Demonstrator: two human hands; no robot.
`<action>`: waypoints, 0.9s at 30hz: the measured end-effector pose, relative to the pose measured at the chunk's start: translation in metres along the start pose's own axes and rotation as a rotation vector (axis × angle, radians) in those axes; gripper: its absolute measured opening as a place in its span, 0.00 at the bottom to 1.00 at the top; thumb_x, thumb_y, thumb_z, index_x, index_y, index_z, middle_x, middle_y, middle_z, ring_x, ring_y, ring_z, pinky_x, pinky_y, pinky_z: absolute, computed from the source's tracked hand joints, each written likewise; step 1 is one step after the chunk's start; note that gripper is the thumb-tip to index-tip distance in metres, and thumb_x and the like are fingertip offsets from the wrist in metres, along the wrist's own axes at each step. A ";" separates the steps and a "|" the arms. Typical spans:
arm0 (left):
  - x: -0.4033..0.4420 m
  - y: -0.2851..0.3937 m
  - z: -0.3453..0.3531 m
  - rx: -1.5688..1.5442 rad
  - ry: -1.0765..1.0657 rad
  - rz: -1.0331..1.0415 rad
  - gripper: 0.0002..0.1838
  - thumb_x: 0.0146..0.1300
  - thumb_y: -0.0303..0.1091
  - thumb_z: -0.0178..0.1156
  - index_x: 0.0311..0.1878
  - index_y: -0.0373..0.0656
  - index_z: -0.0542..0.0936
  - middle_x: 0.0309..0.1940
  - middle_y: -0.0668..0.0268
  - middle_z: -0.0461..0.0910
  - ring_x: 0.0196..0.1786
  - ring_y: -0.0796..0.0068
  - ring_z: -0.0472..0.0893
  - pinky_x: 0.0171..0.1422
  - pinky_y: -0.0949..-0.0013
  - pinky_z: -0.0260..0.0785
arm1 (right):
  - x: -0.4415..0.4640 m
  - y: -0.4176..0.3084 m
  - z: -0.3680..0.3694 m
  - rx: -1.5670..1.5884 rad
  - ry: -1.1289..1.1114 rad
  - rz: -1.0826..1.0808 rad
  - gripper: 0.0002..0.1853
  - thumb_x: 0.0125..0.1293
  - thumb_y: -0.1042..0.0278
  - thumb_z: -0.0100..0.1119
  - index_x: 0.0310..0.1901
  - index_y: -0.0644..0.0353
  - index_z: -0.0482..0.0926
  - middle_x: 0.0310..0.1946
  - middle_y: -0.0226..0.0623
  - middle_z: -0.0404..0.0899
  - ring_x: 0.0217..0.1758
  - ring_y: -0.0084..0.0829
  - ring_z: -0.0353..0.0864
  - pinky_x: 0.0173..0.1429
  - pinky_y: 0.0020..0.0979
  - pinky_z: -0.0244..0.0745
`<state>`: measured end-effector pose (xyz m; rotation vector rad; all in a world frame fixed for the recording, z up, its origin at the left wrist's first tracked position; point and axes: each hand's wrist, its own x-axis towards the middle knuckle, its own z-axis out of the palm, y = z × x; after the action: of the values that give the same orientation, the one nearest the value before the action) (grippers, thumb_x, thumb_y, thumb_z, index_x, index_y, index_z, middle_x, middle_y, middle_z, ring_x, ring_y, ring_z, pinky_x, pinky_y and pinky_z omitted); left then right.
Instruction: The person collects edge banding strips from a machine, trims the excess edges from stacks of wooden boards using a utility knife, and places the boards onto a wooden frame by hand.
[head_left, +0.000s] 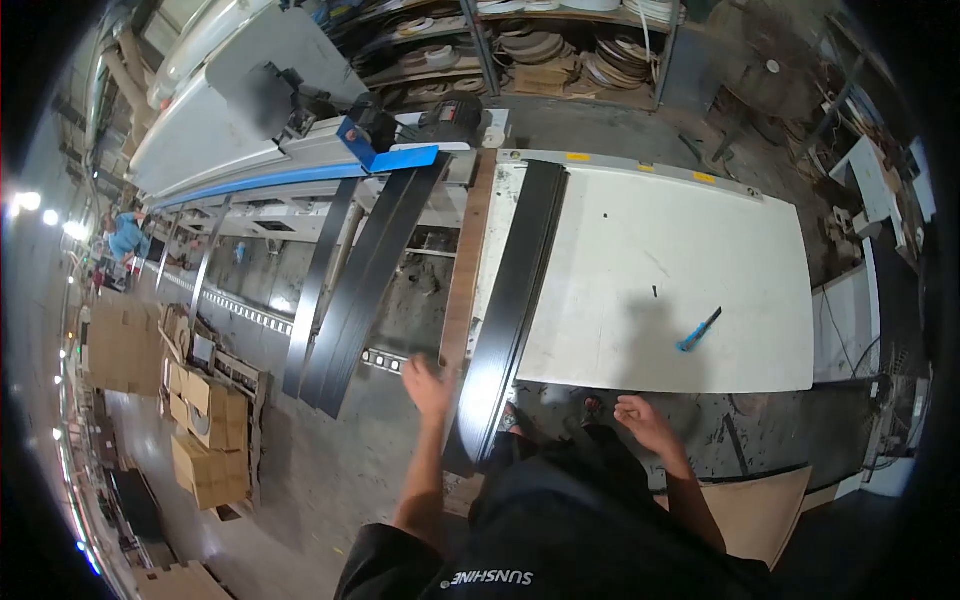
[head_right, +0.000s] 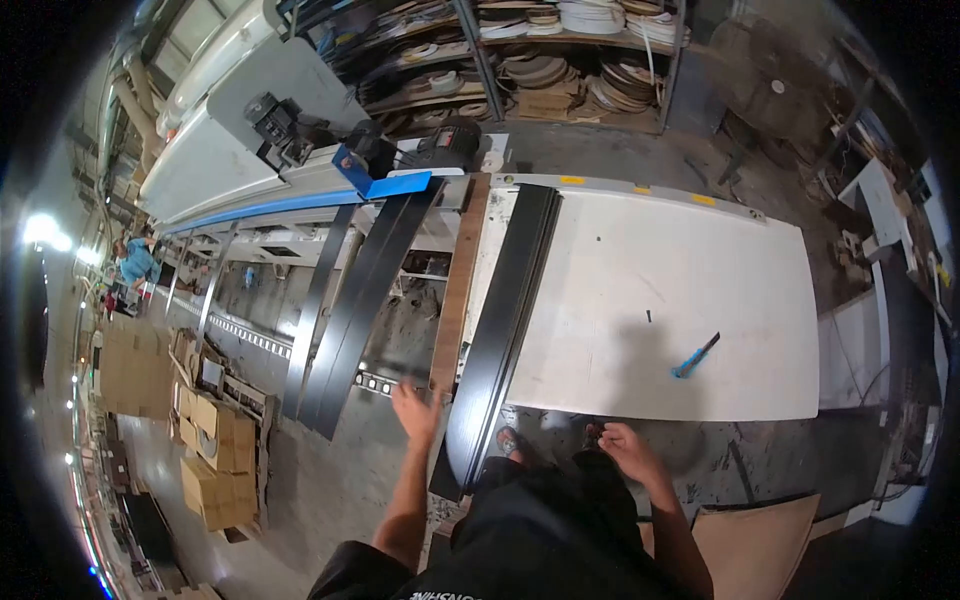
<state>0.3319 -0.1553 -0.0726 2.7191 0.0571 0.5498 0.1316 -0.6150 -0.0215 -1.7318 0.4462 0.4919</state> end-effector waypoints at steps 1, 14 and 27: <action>0.013 -0.039 0.013 0.082 0.068 -0.011 0.44 0.61 0.56 0.77 0.70 0.32 0.76 0.64 0.42 0.77 0.69 0.37 0.74 0.77 0.43 0.65 | 0.001 0.002 0.002 0.003 0.000 -0.001 0.33 0.80 0.49 0.68 0.74 0.66 0.73 0.63 0.50 0.86 0.63 0.37 0.88 0.67 0.36 0.82; 0.083 -0.113 0.001 0.313 -0.194 -0.164 0.49 0.60 0.52 0.77 0.75 0.27 0.70 0.73 0.39 0.72 0.78 0.36 0.68 0.87 0.44 0.54 | -0.015 0.015 0.042 0.001 0.021 0.019 0.32 0.80 0.51 0.69 0.72 0.66 0.75 0.62 0.50 0.87 0.61 0.38 0.90 0.66 0.36 0.83; 0.051 -0.056 -0.003 -0.044 -0.144 -0.266 0.53 0.44 0.54 0.88 0.68 0.29 0.78 0.60 0.44 0.83 0.66 0.42 0.81 0.73 0.49 0.73 | -0.018 0.015 0.049 0.137 -0.037 -0.021 0.30 0.81 0.54 0.69 0.72 0.66 0.74 0.60 0.41 0.87 0.60 0.30 0.87 0.65 0.32 0.82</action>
<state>0.3802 -0.0963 -0.0716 2.6424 0.3583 0.2746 0.1043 -0.5690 -0.0330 -1.5918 0.4247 0.4671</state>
